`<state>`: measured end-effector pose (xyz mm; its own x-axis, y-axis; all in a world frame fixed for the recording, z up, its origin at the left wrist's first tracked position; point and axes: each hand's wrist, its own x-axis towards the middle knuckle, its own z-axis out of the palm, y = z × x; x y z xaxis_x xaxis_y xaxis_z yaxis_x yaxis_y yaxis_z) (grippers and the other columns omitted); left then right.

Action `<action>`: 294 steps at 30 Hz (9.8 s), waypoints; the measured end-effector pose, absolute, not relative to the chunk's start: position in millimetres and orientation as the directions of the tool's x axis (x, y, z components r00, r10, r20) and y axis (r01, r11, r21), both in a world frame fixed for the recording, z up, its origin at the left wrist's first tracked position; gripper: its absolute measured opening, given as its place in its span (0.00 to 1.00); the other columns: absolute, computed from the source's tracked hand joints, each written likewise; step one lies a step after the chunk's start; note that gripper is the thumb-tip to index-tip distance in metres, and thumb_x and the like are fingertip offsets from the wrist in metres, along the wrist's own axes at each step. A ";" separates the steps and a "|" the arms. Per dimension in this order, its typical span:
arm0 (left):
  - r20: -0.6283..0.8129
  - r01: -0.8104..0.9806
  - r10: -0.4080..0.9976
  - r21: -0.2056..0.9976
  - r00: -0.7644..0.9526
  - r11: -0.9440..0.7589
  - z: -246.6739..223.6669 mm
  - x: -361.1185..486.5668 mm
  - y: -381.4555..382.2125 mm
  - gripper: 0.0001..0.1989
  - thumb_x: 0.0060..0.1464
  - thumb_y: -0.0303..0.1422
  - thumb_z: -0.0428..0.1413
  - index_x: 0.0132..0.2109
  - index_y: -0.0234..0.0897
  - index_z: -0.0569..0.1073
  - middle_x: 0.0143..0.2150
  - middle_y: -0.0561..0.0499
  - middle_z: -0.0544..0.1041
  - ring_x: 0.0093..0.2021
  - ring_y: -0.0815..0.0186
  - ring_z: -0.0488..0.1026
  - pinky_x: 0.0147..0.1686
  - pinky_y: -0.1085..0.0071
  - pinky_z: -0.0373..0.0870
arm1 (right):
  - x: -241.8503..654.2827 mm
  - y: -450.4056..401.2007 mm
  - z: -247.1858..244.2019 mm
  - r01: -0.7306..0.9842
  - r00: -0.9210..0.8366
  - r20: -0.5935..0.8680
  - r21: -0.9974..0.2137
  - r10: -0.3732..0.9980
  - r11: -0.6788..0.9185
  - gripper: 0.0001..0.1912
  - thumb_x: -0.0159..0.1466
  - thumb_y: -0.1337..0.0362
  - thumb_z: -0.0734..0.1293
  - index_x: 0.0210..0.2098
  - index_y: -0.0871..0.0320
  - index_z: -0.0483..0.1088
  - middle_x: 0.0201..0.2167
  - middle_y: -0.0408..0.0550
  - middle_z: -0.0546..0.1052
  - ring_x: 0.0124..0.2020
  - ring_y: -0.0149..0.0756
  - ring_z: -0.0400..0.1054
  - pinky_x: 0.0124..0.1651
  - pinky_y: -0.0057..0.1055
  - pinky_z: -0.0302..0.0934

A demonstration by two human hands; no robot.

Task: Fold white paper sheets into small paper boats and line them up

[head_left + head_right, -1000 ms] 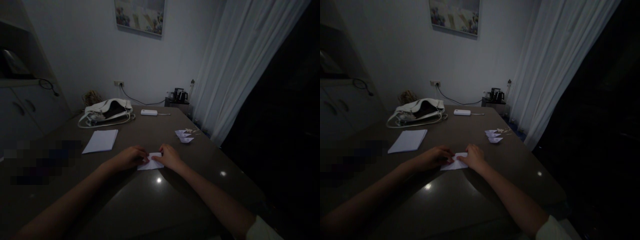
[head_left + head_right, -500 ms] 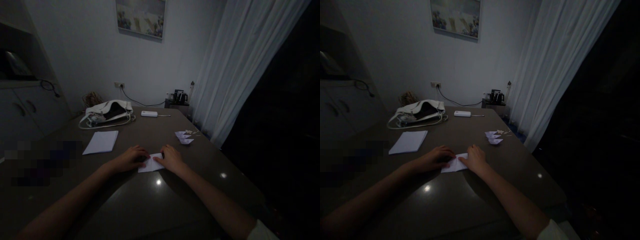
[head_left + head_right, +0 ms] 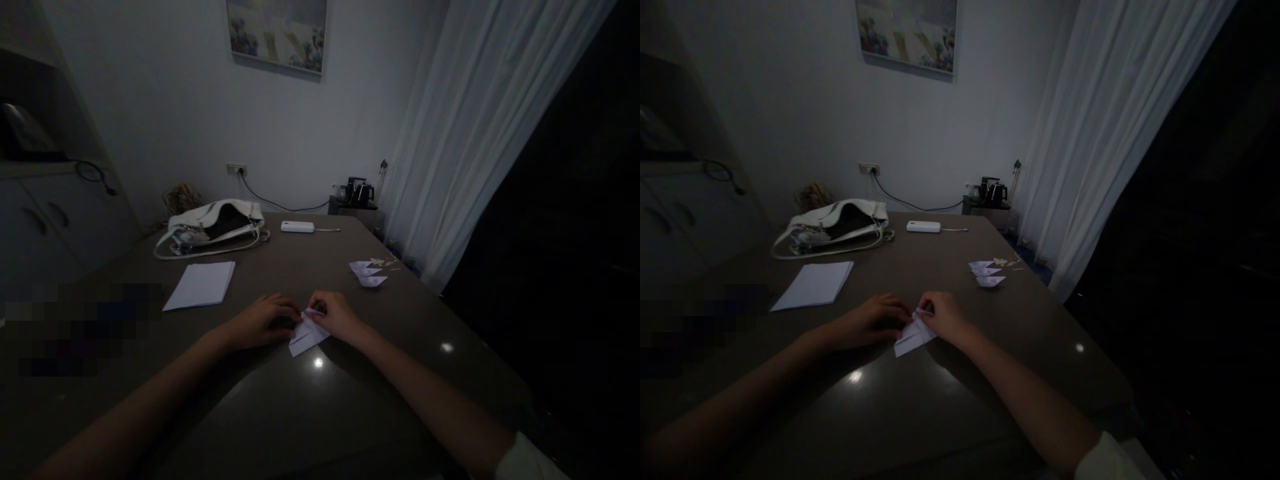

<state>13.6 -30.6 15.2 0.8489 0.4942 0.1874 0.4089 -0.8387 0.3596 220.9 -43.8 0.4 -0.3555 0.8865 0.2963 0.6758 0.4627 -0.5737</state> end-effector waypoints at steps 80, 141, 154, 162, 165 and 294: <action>0.169 0.366 0.405 0.217 0.899 -0.905 15.4 12.1 -25.0 0.14 0.54 0.40 0.54 0.47 0.46 0.73 0.50 0.50 0.72 0.48 0.60 0.66 0.46 0.66 0.59 | 244.2 -39.0 15.2 0.397 -0.797 0.249 -0.469 0.550 0.789 0.05 0.55 0.66 0.69 0.30 0.62 0.74 0.38 0.50 0.75 0.37 0.31 0.69 0.42 0.26 0.60; 0.103 0.447 0.477 0.220 0.873 -0.867 21.9 21.6 -35.8 0.14 0.51 0.28 0.56 0.45 0.50 0.73 0.49 0.53 0.72 0.49 0.62 0.66 0.46 0.67 0.55 | 232.8 -20.6 10.5 0.625 -0.720 0.296 -0.116 0.627 0.772 0.04 0.56 0.66 0.68 0.27 0.59 0.70 0.27 0.45 0.71 0.32 0.32 0.62 0.33 0.26 0.50; 0.092 0.479 0.499 0.181 0.862 -0.859 21.2 22.6 -34.9 0.14 0.51 0.29 0.56 0.44 0.49 0.73 0.49 0.53 0.73 0.49 0.62 0.67 0.43 0.68 0.53 | 250.2 -31.9 17.2 0.607 -0.771 0.229 -0.021 0.594 0.795 0.09 0.57 0.61 0.68 0.25 0.59 0.67 0.26 0.43 0.71 0.32 0.32 0.59 0.32 0.27 0.47; 0.066 0.496 0.514 0.185 0.855 -0.848 19.7 23.6 -33.4 0.14 0.52 0.27 0.54 0.44 0.52 0.73 0.50 0.55 0.72 0.50 0.62 0.65 0.44 0.67 0.51 | 274.5 -57.3 21.7 0.656 -0.739 0.164 -0.044 0.654 0.753 0.09 0.58 0.60 0.67 0.26 0.59 0.68 0.27 0.43 0.72 0.34 0.34 0.60 0.35 0.28 0.48; 0.071 0.489 0.508 0.187 0.858 -0.852 20.2 23.8 -33.9 0.14 0.52 0.28 0.55 0.44 0.51 0.73 0.49 0.54 0.72 0.51 0.62 0.65 0.44 0.66 0.52 | 283.6 -65.9 18.9 0.690 -0.687 0.177 -0.145 0.705 0.709 0.08 0.58 0.61 0.67 0.27 0.60 0.68 0.27 0.44 0.72 0.34 0.32 0.61 0.34 0.26 0.50; 0.105 0.446 0.522 0.397 0.846 -0.802 19.6 1.0 -49.8 0.07 0.55 0.27 0.50 0.32 0.35 0.72 0.32 0.50 0.71 0.34 0.67 0.68 0.33 0.74 0.61 | 231.1 -94.7 13.3 0.677 -0.655 0.199 -0.272 0.729 0.684 0.11 0.56 0.69 0.62 0.38 0.60 0.72 0.36 0.50 0.71 0.39 0.35 0.63 0.39 0.28 0.56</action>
